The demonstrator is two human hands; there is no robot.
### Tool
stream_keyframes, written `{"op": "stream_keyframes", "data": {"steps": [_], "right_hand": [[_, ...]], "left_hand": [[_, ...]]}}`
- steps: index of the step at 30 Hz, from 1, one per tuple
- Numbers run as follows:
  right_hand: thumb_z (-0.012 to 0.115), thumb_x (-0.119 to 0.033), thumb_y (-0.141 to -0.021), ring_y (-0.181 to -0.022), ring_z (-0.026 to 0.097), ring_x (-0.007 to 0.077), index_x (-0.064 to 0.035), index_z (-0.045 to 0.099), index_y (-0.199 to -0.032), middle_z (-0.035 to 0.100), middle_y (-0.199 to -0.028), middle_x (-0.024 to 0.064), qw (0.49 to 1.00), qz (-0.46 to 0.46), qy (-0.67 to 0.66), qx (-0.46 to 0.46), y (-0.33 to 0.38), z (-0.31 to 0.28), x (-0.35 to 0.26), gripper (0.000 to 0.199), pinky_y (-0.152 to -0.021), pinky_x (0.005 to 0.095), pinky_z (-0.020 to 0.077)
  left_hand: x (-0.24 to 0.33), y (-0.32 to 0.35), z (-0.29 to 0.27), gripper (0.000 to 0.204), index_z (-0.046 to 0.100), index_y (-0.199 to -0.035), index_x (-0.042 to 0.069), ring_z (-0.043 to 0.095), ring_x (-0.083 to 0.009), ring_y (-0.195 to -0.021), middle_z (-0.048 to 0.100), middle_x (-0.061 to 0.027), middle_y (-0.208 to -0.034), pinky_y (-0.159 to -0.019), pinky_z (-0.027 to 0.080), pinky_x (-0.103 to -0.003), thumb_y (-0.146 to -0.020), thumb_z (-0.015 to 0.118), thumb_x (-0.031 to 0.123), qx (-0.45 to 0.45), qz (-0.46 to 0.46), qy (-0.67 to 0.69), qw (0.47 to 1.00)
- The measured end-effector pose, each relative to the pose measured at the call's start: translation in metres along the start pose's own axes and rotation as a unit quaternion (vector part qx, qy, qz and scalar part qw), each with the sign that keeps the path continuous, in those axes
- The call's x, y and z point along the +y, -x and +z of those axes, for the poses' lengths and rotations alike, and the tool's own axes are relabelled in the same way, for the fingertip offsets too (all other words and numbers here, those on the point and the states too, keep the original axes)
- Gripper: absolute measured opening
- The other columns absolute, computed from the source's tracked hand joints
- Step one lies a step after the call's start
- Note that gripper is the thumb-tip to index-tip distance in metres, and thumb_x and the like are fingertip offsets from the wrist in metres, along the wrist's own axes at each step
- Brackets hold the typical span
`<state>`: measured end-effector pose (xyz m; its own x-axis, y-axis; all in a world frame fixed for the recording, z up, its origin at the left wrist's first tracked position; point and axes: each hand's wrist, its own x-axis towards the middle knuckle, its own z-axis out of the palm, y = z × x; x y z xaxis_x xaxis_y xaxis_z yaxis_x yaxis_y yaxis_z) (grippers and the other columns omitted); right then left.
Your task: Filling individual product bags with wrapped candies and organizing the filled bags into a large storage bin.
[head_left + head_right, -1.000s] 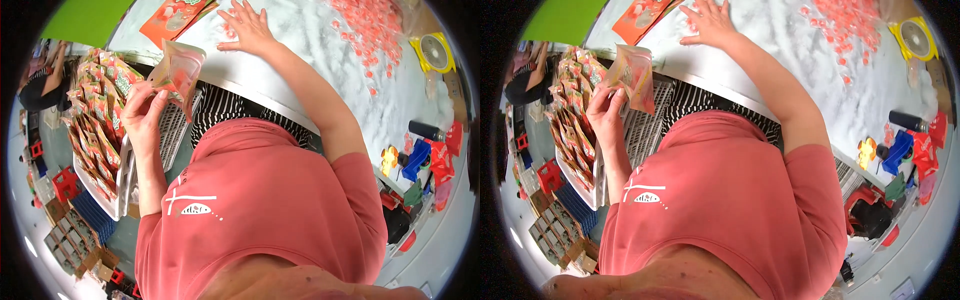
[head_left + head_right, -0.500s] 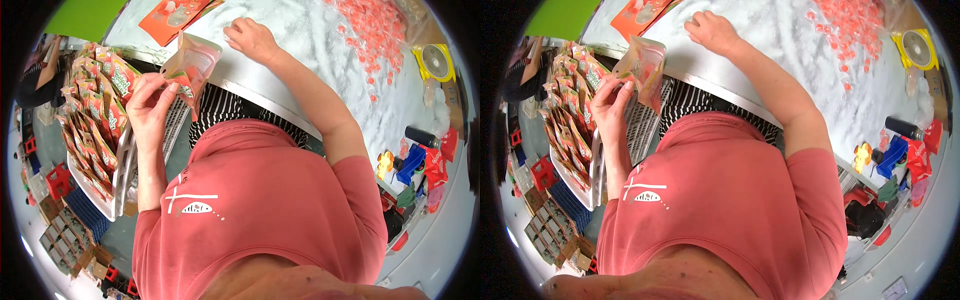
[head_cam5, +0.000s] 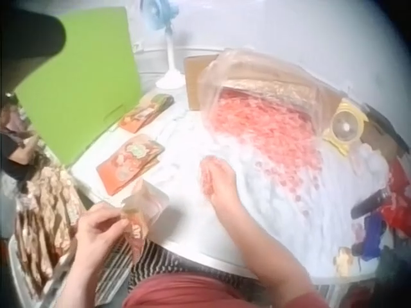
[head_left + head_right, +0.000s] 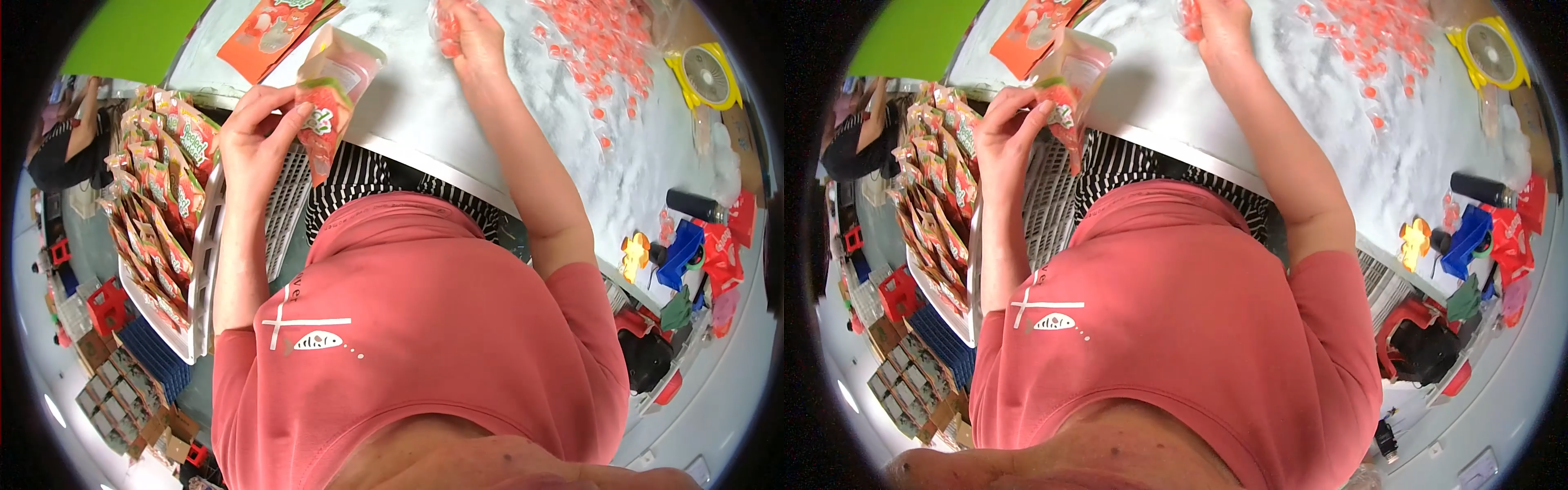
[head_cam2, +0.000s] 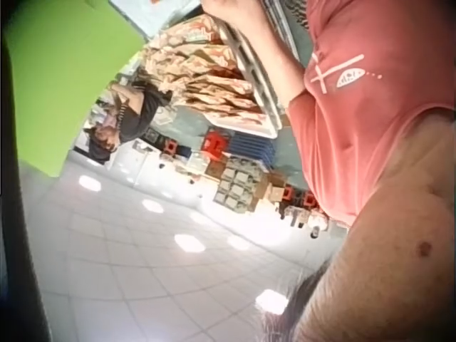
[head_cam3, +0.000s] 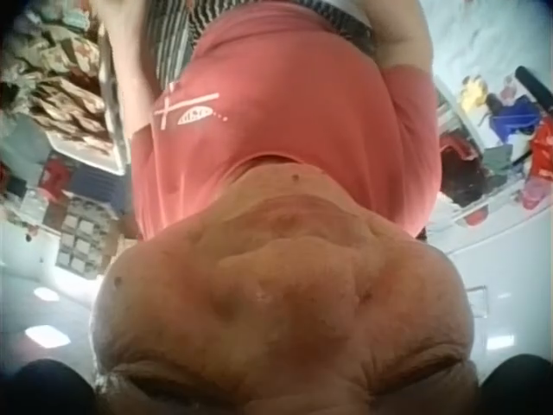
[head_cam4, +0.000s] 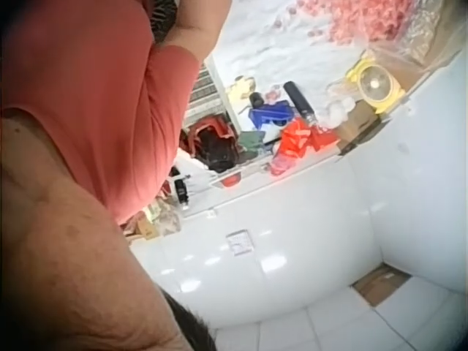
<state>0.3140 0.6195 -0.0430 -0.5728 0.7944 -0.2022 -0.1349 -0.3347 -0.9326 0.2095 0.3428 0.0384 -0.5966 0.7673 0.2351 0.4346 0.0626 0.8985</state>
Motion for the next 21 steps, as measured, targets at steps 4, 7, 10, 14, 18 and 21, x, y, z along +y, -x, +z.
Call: {"op": "stream_keyframes", "data": {"steps": [4, 7, 10, 14, 18, 21], "right_hand": [[0.063, -0.016, -0.091, -0.045, 0.040, 0.0067, -0.0160, 0.055, -0.087, 0.045, -0.061, -0.0046, 0.984, -0.063, -0.166, -0.017, 0.063, 0.025, -0.082, 0.009, -0.036, 0.0222, 0.0269], [0.066, -0.013, -0.090, -0.049, 0.044, 0.0064, -0.0107, 0.058, -0.096, 0.052, -0.066, -0.0033, 0.970, -0.147, -0.189, 0.026, 0.070, 0.026, -0.088, 0.010, -0.040, 0.0212, 0.0309], [0.066, -0.006, -0.090, -0.056, 0.050, 0.0061, -0.0039, 0.058, -0.108, 0.056, -0.073, -0.0018, 0.958, -0.227, -0.158, 0.072, 0.074, 0.015, -0.086, 0.020, -0.046, 0.0202, 0.0361], [0.063, -0.003, -0.092, -0.058, 0.051, 0.0057, -0.0020, 0.059, -0.108, 0.054, -0.075, -0.0011, 0.962, -0.256, -0.083, 0.056, 0.077, -0.003, -0.081, 0.016, -0.048, 0.0203, 0.0381], [0.062, -0.002, -0.093, -0.060, 0.051, 0.0059, -0.0016, 0.058, -0.105, 0.054, -0.076, -0.0008, 0.953, -0.292, -0.081, 0.010, 0.067, -0.026, -0.064, 0.012, -0.051, 0.0207, 0.0395], [0.063, -0.002, -0.093, -0.061, 0.051, 0.0063, -0.0014, 0.058, -0.101, 0.053, -0.076, -0.0006, 0.940, -0.339, -0.021, 0.026, 0.070, -0.035, -0.056, 0.009, -0.053, 0.0201, 0.0403]], "left_hand": [[0.001, -0.026, 0.026, 0.019, 0.072, -0.101, -0.002, 0.063, -0.0116, -0.075, 0.064, -0.0056, -0.084, -0.069, 0.051, -0.024, -0.083, 0.075, 0.005, -0.059, 0.032, -0.095, 0.993], [0.002, -0.048, 0.056, 0.021, 0.073, -0.101, -0.001, 0.064, -0.0126, -0.074, 0.064, -0.0059, -0.081, -0.068, 0.052, -0.025, -0.082, 0.075, 0.007, -0.090, 0.073, -0.093, 0.989], [0.005, -0.062, 0.082, 0.021, 0.073, -0.102, -0.001, 0.063, -0.0118, -0.074, 0.064, -0.0048, -0.081, -0.069, 0.052, -0.025, -0.083, 0.076, 0.008, -0.107, 0.080, -0.079, 0.988], [0.008, -0.071, 0.110, 0.021, 0.073, -0.101, -0.001, 0.062, -0.0102, -0.076, 0.065, -0.0024, -0.082, -0.070, 0.052, -0.024, -0.082, 0.076, 0.005, -0.118, 0.062, 0.002, 0.991], [0.005, -0.072, 0.126, 0.021, 0.073, -0.102, -0.002, 0.062, -0.0094, -0.076, 0.065, -0.0026, -0.082, -0.071, 0.052, -0.023, -0.082, 0.076, 0.004, -0.124, 0.055, 0.009, 0.991], [0.002, -0.074, 0.131, 0.020, 0.073, -0.101, -0.002, 0.062, -0.0092, -0.075, 0.065, -0.0026, -0.082, -0.070, 0.052, -0.023, -0.082, 0.076, 0.004, -0.117, 0.036, 0.040, 0.992]]}}
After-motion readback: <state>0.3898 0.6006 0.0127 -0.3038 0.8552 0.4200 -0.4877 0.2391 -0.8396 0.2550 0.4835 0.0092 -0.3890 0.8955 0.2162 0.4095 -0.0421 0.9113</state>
